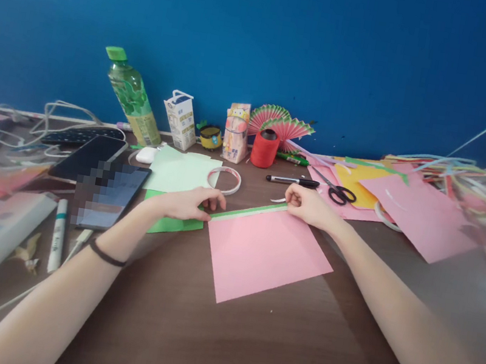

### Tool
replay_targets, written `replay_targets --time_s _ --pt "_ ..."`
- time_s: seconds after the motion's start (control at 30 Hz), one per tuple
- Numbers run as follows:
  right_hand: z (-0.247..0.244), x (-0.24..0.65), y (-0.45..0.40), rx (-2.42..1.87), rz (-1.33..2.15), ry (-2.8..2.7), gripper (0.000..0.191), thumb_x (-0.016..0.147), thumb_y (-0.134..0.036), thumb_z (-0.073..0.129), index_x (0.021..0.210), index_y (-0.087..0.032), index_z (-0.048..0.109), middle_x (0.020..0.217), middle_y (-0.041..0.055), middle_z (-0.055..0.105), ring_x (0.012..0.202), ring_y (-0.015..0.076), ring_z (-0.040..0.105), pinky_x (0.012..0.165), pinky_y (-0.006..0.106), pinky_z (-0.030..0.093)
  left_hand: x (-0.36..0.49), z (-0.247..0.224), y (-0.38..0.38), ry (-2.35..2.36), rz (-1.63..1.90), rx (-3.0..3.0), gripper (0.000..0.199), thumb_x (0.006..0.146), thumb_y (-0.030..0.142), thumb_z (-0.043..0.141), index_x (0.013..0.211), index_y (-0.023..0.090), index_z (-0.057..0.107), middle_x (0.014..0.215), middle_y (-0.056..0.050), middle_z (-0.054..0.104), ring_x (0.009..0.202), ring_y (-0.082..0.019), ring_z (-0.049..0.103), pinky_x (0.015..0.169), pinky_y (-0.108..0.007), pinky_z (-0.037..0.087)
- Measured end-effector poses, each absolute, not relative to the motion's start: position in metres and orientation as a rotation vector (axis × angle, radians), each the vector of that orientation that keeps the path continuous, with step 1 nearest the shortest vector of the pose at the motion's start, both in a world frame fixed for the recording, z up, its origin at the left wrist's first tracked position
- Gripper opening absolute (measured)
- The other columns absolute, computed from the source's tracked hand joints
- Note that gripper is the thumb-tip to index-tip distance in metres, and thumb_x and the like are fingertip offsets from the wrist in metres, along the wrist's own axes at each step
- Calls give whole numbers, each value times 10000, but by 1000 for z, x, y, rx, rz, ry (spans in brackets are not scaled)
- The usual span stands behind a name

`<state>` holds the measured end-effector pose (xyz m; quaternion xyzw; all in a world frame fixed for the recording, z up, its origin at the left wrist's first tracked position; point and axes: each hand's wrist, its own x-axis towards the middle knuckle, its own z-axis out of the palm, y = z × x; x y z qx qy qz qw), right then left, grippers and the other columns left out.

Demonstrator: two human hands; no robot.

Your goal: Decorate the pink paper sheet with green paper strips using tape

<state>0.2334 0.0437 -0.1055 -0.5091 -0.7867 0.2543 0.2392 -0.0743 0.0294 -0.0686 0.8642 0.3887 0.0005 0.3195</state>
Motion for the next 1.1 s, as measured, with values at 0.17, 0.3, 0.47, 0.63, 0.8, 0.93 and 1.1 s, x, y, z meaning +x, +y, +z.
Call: replay_targets --time_s 0.17,0.3,0.47,0.63,0.8,0.93,1.1 --pt "-105 233 43 -1414 685 -2163 139 592 -111 458 698 -198 433 579 -57 395 533 99 386 520 221 295 -73 -66 29 1026 -2 2273 292 725 244 509 1009 176 504 939 -39 517 855 -161 488 759 -265 415" --pt "-106 233 43 -1425 679 -2162 146 589 -106 459 698 -199 429 576 -59 391 532 99 386 522 219 295 -74 -67 29 1029 -8 2275 298 728 248 510 1017 175 501 942 -41 516 862 -162 487 767 -266 414" --pt "-105 233 43 -1426 681 -2162 146 589 -105 457 697 -198 430 575 -59 391 535 99 385 530 221 302 -75 -68 30 1019 -12 2282 297 735 249 510 1023 177 502 945 -40 515 861 -157 486 773 -265 415" --pt "-106 232 44 -1416 675 -2165 142 594 -105 458 699 -197 434 575 -60 389 534 98 378 529 220 302 -75 -67 29 1025 -18 2290 300 734 239 513 1027 177 507 961 -42 519 870 -155 487 778 -261 414" --pt "-105 233 43 -1425 697 -2157 137 603 -106 453 707 -196 450 559 -61 389 520 98 380 504 215 294 -76 -67 29 1015 -20 2304 324 733 238 512 1052 180 506 986 -45 529 894 -162 492 790 -262 414" --pt "-105 232 42 -1442 685 -2159 133 611 -101 449 703 -197 452 537 -64 385 503 99 378 488 213 290 -76 -65 29 973 -49 2340 365 726 206 505 1091 193 513 1025 -41 538 931 -172 492 796 -261 408" --pt "-106 235 44 -1437 659 -2182 120 630 -111 460 717 -193 462 574 -46 449 528 106 430 515 218 330 -75 -62 28 954 -79 2373 406 731 182 495 1134 214 522 1044 -38 542 960 -181 480 817 -262 396"
